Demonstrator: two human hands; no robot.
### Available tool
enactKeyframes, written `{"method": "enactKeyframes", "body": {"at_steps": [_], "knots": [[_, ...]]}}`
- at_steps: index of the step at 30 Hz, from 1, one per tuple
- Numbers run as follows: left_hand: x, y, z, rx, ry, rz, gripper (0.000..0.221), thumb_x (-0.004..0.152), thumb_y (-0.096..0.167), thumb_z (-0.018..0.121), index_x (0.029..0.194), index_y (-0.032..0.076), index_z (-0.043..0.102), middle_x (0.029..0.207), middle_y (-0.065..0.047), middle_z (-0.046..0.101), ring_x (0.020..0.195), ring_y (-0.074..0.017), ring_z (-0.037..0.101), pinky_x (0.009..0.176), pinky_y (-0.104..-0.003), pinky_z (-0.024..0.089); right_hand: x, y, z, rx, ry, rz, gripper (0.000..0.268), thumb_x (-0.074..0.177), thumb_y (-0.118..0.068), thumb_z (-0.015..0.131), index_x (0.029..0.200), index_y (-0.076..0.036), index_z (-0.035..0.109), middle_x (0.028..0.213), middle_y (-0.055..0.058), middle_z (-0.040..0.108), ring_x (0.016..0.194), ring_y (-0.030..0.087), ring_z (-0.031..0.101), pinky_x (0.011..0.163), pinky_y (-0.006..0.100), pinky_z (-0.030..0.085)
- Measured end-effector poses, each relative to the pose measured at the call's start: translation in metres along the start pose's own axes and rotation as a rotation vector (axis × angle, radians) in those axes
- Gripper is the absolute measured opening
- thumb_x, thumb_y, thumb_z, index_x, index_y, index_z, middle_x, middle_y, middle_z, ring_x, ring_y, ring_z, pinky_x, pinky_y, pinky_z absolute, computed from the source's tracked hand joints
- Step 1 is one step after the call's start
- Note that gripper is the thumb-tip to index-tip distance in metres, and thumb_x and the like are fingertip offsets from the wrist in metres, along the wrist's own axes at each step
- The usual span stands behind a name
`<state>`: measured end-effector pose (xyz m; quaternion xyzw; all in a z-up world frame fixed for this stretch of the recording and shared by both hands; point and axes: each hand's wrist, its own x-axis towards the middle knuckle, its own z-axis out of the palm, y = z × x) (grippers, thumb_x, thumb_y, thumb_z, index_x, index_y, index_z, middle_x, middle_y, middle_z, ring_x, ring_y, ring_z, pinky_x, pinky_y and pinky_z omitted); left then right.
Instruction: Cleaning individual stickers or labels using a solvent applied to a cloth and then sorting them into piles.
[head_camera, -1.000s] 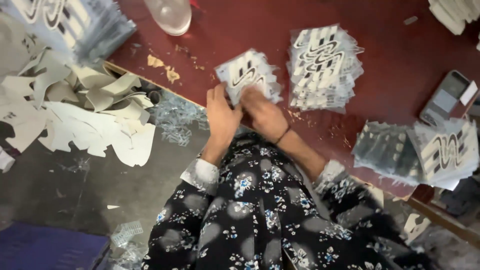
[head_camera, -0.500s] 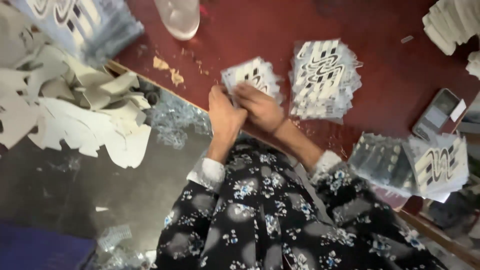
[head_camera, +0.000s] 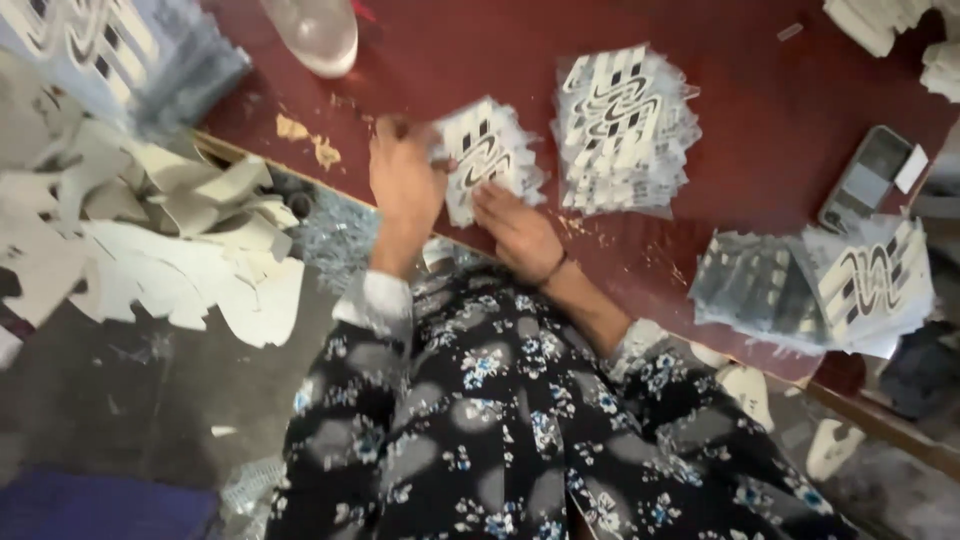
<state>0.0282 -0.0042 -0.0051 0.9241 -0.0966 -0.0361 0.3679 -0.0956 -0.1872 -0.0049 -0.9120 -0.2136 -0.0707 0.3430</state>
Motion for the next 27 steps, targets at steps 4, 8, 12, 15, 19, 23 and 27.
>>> {"method": "enactKeyframes", "body": {"at_steps": [4,8,12,15,19,23,27], "knots": [[-0.003,0.001,-0.002,-0.088,0.079,0.085,0.043,0.07,0.013,0.091,0.109,0.007,0.071,0.12,-0.018,0.06,0.107,-0.041,0.059,0.091,-0.049,0.049,-0.017,-0.008,-0.007,-0.008,0.02,-0.087,0.055,0.077,0.009,0.061,0.131,0.007,0.063,0.143,0.022,0.059,0.14,0.041,0.054,0.118,0.047,0.046],[0.006,-0.006,-0.007,-0.198,0.08,-0.014,0.036,0.073,0.009,0.087,0.106,0.008,0.074,0.11,-0.014,0.066,0.099,-0.0355,0.067,0.084,-0.045,0.054,-0.049,-0.025,-0.017,0.124,0.171,0.071,0.053,0.076,0.018,0.055,0.125,0.006,0.068,0.14,0.022,0.063,0.139,0.039,0.057,0.119,0.045,0.047],[0.005,-0.013,-0.006,-0.246,0.124,0.047,0.025,0.078,0.004,0.083,0.1,0.004,0.072,0.106,-0.015,0.068,0.09,-0.0322,0.071,0.079,-0.041,0.057,-0.066,-0.039,-0.027,0.255,0.37,0.238,0.05,0.077,0.021,0.049,0.12,0.007,0.07,0.135,0.022,0.066,0.138,0.035,0.059,0.12,0.043,0.046],[0.008,-0.016,-0.001,-0.25,0.162,0.075,0.018,0.089,0.006,0.083,0.103,0.003,0.072,0.099,-0.015,0.068,0.084,-0.0331,0.069,0.074,-0.041,0.056,-0.067,-0.046,-0.03,0.273,0.556,0.357,0.041,0.083,0.022,0.048,0.114,0.008,0.071,0.13,0.022,0.069,0.134,0.033,0.063,0.119,0.041,0.048],[0.006,-0.016,0.0,-0.282,0.094,-0.033,0.02,0.08,0.01,0.083,0.093,0.004,0.069,0.091,-0.014,0.068,0.077,-0.0308,0.07,0.069,-0.041,0.057,-0.067,-0.056,-0.037,0.18,0.644,0.476,0.033,0.087,0.022,0.052,0.108,0.008,0.073,0.126,0.023,0.071,0.127,0.032,0.068,0.115,0.04,0.051],[-0.001,-0.016,-0.006,-0.078,0.228,0.16,0.022,0.082,-0.003,0.07,0.101,0.006,0.066,0.105,-0.016,0.066,0.093,-0.0387,0.066,0.078,-0.048,0.054,-0.064,-0.056,-0.037,0.167,0.704,0.501,0.027,0.091,0.02,0.056,0.106,0.007,0.074,0.125,0.022,0.072,0.123,0.031,0.07,0.113,0.038,0.053],[-0.003,-0.006,-0.014,0.071,0.2,0.249,0.027,0.086,-0.002,0.07,0.109,0.007,0.061,0.112,-0.019,0.062,0.096,-0.042,0.063,0.078,-0.05,0.052,-0.065,-0.064,-0.039,0.14,0.692,0.513,0.024,0.092,0.019,0.06,0.105,0.006,0.075,0.124,0.022,0.072,0.122,0.03,0.071,0.111,0.037,0.054]]}}
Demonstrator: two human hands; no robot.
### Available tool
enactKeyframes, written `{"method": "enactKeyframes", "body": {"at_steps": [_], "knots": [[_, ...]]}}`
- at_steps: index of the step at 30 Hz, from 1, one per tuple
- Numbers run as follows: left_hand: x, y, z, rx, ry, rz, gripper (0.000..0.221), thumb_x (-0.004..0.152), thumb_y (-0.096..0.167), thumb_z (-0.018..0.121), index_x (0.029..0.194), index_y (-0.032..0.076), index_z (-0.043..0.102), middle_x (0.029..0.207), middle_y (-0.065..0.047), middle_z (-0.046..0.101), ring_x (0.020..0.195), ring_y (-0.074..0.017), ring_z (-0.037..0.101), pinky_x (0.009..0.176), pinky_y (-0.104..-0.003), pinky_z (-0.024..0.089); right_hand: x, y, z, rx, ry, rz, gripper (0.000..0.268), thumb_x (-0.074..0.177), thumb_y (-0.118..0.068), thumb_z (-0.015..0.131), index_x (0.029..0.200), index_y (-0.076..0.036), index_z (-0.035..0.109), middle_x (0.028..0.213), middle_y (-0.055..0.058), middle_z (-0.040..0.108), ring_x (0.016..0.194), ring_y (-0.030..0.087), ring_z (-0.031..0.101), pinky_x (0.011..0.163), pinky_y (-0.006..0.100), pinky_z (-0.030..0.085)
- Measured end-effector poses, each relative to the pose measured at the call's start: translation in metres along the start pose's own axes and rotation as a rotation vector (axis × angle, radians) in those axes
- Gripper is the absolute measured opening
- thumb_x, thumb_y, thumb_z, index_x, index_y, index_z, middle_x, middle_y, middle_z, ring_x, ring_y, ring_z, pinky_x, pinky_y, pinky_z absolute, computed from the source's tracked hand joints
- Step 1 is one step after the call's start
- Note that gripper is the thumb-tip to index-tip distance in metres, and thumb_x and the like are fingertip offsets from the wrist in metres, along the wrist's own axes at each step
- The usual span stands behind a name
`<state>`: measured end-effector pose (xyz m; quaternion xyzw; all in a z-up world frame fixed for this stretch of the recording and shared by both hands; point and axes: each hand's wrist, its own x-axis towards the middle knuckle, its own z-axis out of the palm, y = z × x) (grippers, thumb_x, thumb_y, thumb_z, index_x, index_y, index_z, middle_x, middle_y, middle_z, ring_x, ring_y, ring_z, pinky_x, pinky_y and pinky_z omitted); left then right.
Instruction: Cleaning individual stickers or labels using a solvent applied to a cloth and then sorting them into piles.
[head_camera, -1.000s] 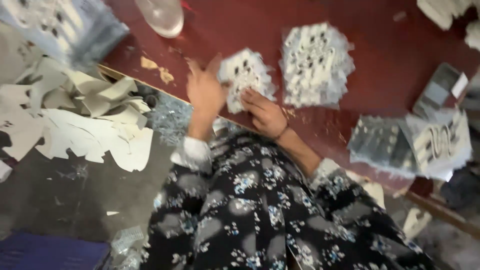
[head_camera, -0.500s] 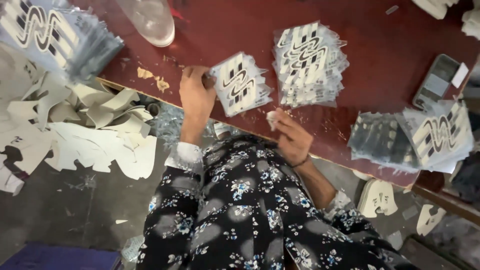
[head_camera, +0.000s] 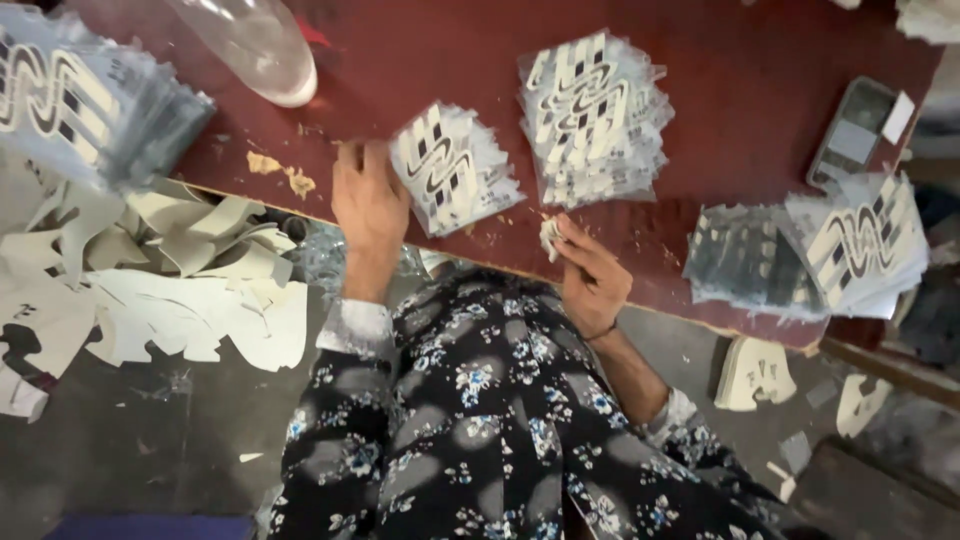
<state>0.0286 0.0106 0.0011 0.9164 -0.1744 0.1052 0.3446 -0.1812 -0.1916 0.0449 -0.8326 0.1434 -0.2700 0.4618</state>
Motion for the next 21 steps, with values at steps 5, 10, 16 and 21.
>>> {"method": "enactKeyframes", "body": {"at_steps": [5,10,16,21], "knots": [[0.023,0.047,-0.022,-0.447,0.037,-0.008,0.047,0.081,-0.012,0.054,0.126,0.001,0.049,0.114,-0.023,0.059,0.102,-0.045,0.063,0.084,-0.048,0.054,-0.003,0.006,-0.003,0.051,0.041,0.045,0.026,0.091,0.019,0.059,0.105,0.005,0.075,0.124,0.02,0.073,0.12,0.029,0.071,0.108,0.036,0.056],[0.047,0.06,0.003,-0.6,0.151,-0.135,0.02,0.105,-0.011,0.055,0.118,0.002,0.048,0.103,-0.018,0.059,0.088,-0.0314,0.064,0.081,-0.036,0.054,0.002,-0.01,-0.009,0.005,0.065,0.04,0.023,0.092,0.018,0.061,0.106,0.005,0.075,0.123,0.02,0.073,0.119,0.028,0.072,0.108,0.035,0.056],[0.053,0.109,0.057,-0.708,0.133,-0.166,0.03,0.088,-0.017,0.051,0.112,0.0,0.046,0.094,-0.012,0.059,0.078,-0.0266,0.066,0.067,-0.037,0.056,-0.011,-0.004,-0.017,-0.005,0.094,0.082,0.023,0.092,0.017,0.059,0.105,0.006,0.075,0.125,0.02,0.072,0.118,0.027,0.071,0.106,0.034,0.056],[0.06,0.137,0.088,-1.009,-0.142,-0.462,0.023,0.09,-0.011,0.047,0.108,0.002,0.041,0.088,-0.009,0.056,0.067,-0.0261,0.066,0.054,-0.042,0.057,-0.011,-0.001,-0.01,0.039,0.025,0.079,0.023,0.091,0.017,0.058,0.103,0.006,0.075,0.124,0.02,0.072,0.119,0.027,0.071,0.107,0.034,0.055]]}}
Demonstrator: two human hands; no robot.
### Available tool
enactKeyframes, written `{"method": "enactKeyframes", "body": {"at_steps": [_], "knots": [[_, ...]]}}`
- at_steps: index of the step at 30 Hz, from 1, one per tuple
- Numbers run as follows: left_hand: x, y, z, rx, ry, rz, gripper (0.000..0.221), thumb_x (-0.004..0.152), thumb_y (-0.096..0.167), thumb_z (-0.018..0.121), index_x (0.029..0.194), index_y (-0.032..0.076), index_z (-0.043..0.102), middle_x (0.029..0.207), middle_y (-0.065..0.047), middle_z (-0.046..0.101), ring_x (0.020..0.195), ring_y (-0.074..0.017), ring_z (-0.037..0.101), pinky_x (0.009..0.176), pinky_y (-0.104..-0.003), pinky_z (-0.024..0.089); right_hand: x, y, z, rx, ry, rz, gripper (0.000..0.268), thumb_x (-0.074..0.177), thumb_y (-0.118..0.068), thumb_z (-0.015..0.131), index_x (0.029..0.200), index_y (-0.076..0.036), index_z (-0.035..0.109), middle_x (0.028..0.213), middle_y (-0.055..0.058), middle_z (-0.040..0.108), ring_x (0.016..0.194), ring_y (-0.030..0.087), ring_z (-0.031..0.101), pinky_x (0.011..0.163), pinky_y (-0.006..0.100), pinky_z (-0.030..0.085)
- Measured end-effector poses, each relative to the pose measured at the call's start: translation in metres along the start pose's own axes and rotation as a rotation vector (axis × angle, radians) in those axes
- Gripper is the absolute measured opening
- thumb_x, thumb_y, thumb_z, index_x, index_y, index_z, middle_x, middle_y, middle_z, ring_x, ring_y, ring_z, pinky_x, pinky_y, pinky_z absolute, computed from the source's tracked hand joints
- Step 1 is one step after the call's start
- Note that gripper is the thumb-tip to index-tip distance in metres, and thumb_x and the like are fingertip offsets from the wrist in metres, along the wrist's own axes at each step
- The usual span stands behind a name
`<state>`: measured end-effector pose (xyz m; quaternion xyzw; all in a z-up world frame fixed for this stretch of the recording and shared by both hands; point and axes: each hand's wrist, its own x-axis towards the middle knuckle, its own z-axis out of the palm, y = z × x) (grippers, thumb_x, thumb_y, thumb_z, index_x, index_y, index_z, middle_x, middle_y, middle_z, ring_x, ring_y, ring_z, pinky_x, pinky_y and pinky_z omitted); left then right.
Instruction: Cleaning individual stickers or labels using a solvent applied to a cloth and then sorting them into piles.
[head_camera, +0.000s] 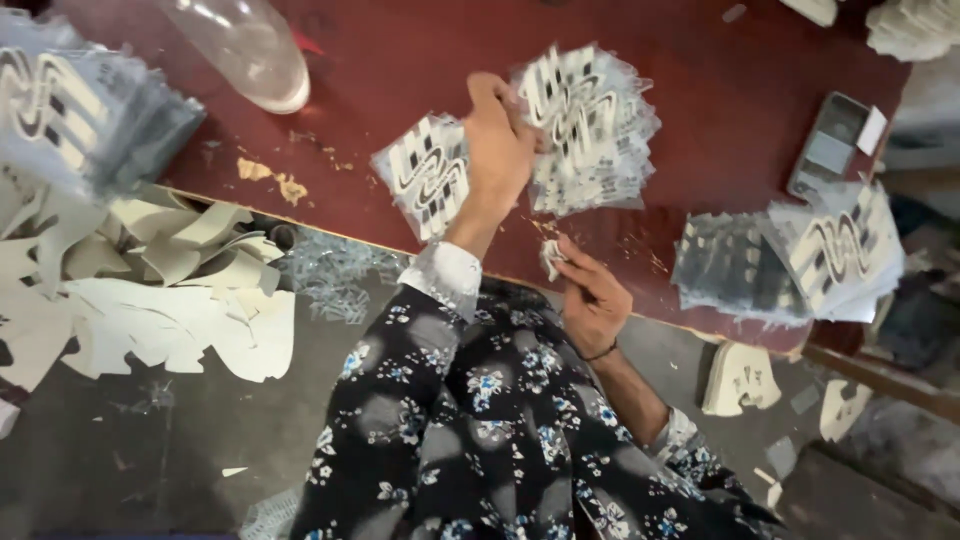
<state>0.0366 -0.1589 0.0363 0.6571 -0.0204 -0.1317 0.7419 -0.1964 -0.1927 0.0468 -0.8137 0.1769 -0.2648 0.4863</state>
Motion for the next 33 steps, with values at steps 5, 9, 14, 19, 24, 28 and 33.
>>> {"method": "enactKeyframes", "body": {"at_steps": [5,9,14,19,24,28,33], "knots": [[0.005,-0.029,-0.018,0.475,-0.012,0.451,0.016,0.091,-0.002,0.064,0.108,0.001,0.063,0.103,-0.019,0.068,0.1,-0.0389,0.067,0.088,-0.045,0.054,-0.001,-0.004,0.004,-0.109,-0.088,0.02,0.025,0.089,0.016,0.06,0.102,0.004,0.076,0.123,0.021,0.074,0.115,0.027,0.073,0.104,0.033,0.056],[-0.025,-0.014,-0.1,0.558,0.171,0.445,0.022,0.098,0.003,0.065,0.12,0.005,0.069,0.119,-0.017,0.072,0.111,-0.0353,0.07,0.098,-0.04,0.055,0.021,-0.005,0.022,-0.012,-0.13,-0.008,0.023,0.091,0.016,0.061,0.103,0.004,0.075,0.124,0.02,0.073,0.118,0.029,0.072,0.106,0.034,0.056],[-0.085,-0.012,-0.142,0.611,0.228,-0.015,0.046,0.08,0.004,0.079,0.123,-0.005,0.064,0.102,-0.02,0.069,0.09,-0.0309,0.07,0.078,-0.039,0.057,0.07,-0.007,0.069,0.005,-0.245,-0.188,0.026,0.092,0.015,0.063,0.112,0.003,0.074,0.128,0.018,0.072,0.119,0.03,0.073,0.103,0.035,0.059],[-0.081,-0.047,-0.148,0.531,0.166,-0.039,0.05,0.078,0.0,0.079,0.126,-0.001,0.067,0.098,-0.016,0.071,0.084,-0.0245,0.073,0.074,-0.034,0.06,0.093,0.045,0.129,-0.405,-0.714,-0.316,0.043,0.087,0.002,0.059,0.13,-0.001,0.064,0.134,0.021,0.066,0.123,0.039,0.066,0.106,0.044,0.053],[-0.081,-0.056,-0.148,0.475,0.191,-0.123,0.042,0.076,0.003,0.083,0.116,0.001,0.071,0.089,-0.012,0.076,0.08,-0.0203,0.076,0.076,-0.032,0.06,0.113,0.097,0.166,-0.342,-0.658,-0.579,0.043,0.1,-0.003,0.051,0.142,0.004,0.057,0.144,0.029,0.059,0.136,0.04,0.056,0.115,0.046,0.045],[-0.083,-0.037,-0.144,0.421,0.235,-0.198,0.048,0.07,0.007,0.087,0.114,0.004,0.07,0.089,-0.009,0.078,0.08,-0.0169,0.076,0.076,-0.03,0.061,0.139,0.074,0.165,-0.282,-0.707,-0.534,0.036,0.101,-0.006,0.052,0.135,0.002,0.061,0.137,0.024,0.064,0.13,0.038,0.062,0.114,0.044,0.05],[-0.073,-0.026,-0.144,0.467,0.233,-0.266,0.054,0.065,0.01,0.091,0.114,0.005,0.068,0.088,-0.007,0.078,0.078,-0.0154,0.076,0.074,-0.03,0.06,0.096,0.05,0.129,-0.237,-0.826,-0.728,0.048,0.082,0.001,0.055,0.128,-0.005,0.068,0.134,0.023,0.065,0.128,0.038,0.063,0.111,0.045,0.05]]}}
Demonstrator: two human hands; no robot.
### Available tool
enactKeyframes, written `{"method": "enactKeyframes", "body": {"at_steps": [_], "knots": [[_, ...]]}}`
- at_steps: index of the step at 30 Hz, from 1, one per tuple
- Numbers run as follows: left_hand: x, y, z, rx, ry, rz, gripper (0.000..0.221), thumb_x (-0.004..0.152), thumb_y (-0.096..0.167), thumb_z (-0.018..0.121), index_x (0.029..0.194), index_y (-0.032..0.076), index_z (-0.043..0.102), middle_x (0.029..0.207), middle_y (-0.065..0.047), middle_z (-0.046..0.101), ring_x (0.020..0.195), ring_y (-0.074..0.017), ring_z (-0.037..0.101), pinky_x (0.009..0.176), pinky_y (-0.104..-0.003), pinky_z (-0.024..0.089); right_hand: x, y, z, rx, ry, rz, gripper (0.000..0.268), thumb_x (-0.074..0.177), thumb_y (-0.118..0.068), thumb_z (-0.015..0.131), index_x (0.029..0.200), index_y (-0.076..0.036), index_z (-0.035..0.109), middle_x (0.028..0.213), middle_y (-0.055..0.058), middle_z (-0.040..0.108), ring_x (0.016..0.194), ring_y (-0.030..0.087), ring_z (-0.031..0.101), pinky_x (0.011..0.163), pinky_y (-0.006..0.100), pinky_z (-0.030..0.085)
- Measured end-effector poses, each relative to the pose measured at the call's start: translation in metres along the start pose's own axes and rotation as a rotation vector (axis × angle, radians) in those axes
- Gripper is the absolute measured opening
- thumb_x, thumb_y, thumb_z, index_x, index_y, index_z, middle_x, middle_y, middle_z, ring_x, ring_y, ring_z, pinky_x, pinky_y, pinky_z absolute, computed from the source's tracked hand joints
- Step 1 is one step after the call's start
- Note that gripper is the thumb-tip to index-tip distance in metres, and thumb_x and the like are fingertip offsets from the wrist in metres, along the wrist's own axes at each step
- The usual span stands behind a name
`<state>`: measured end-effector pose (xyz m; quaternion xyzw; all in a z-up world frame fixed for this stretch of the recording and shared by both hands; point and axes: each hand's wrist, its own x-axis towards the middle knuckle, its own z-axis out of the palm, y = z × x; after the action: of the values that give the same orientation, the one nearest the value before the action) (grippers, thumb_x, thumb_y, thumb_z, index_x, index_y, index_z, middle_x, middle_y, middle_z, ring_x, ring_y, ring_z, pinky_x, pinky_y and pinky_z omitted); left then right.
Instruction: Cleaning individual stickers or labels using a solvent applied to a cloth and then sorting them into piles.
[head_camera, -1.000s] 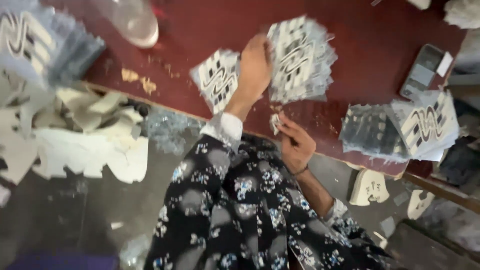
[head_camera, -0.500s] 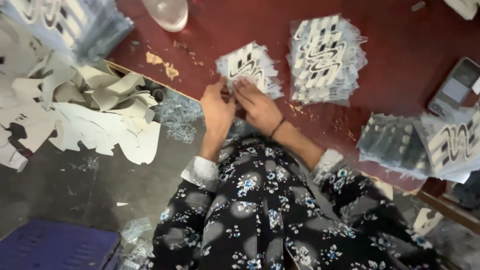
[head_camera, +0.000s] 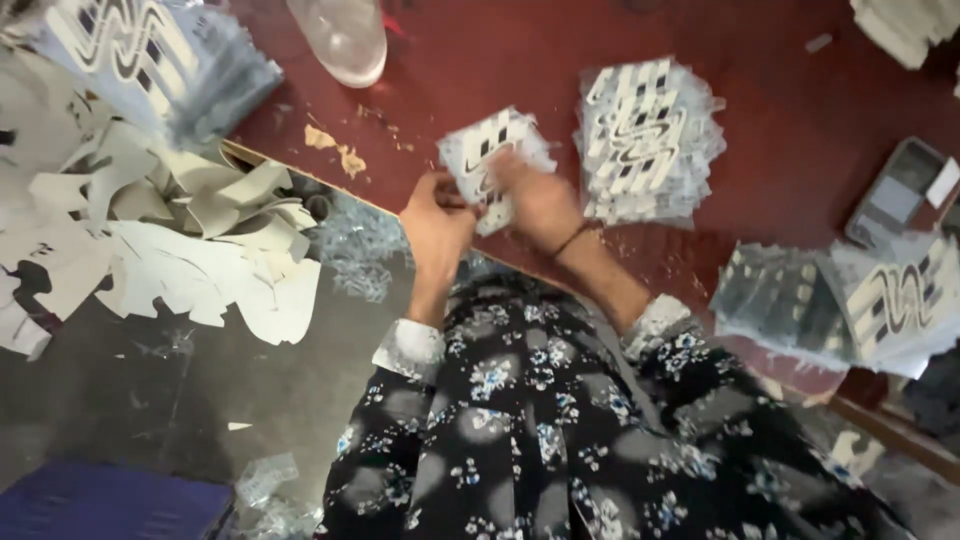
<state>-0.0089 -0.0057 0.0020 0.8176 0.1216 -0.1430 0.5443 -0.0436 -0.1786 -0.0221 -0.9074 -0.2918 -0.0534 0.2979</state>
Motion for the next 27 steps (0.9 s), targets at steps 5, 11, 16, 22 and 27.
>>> {"method": "enactKeyframes", "body": {"at_steps": [5,11,16,22,27], "knots": [[0.005,-0.013,-0.002,-0.047,-0.018,0.121,0.056,0.068,0.009,0.088,0.118,0.004,0.064,0.089,-0.011,0.077,0.08,-0.0202,0.077,0.075,-0.032,0.061,-0.014,-0.046,-0.005,-0.075,0.19,0.161,0.043,0.083,0.01,0.064,0.125,0.004,0.068,0.129,0.02,0.068,0.128,0.036,0.064,0.113,0.044,0.051],[0.037,0.009,-0.014,0.303,0.145,0.555,0.055,0.073,0.011,0.092,0.12,0.001,0.065,0.106,-0.022,0.064,0.094,-0.0415,0.064,0.08,-0.047,0.052,-0.046,-0.04,-0.03,0.208,0.315,0.297,0.038,0.083,0.016,0.059,0.117,0.006,0.071,0.128,0.021,0.069,0.127,0.037,0.066,0.111,0.039,0.053],[0.036,0.003,-0.003,0.272,0.127,0.555,0.028,0.079,0.006,0.085,0.1,0.004,0.067,0.103,-0.017,0.064,0.093,-0.0387,0.064,0.079,-0.048,0.052,-0.082,-0.081,-0.043,0.151,0.555,0.515,0.03,0.086,0.017,0.06,0.11,0.005,0.074,0.124,0.021,0.072,0.12,0.032,0.071,0.108,0.037,0.055],[0.019,0.0,-0.001,0.134,0.119,0.512,0.021,0.085,-0.002,0.075,0.102,0.003,0.063,0.098,-0.015,0.064,0.084,-0.0321,0.065,0.075,-0.042,0.053,-0.12,-0.109,-0.047,0.224,0.757,0.692,0.02,0.092,0.016,0.063,0.105,0.005,0.073,0.123,0.021,0.072,0.119,0.03,0.072,0.104,0.035,0.058],[-0.003,0.086,0.0,-0.081,0.014,0.65,0.023,0.093,-0.012,0.059,0.112,0.002,0.059,0.103,-0.013,0.067,0.088,-0.0241,0.066,0.082,-0.033,0.055,-0.127,-0.112,-0.063,0.186,0.858,0.707,0.021,0.093,0.016,0.061,0.106,0.006,0.073,0.123,0.021,0.072,0.121,0.028,0.071,0.108,0.035,0.056]]}}
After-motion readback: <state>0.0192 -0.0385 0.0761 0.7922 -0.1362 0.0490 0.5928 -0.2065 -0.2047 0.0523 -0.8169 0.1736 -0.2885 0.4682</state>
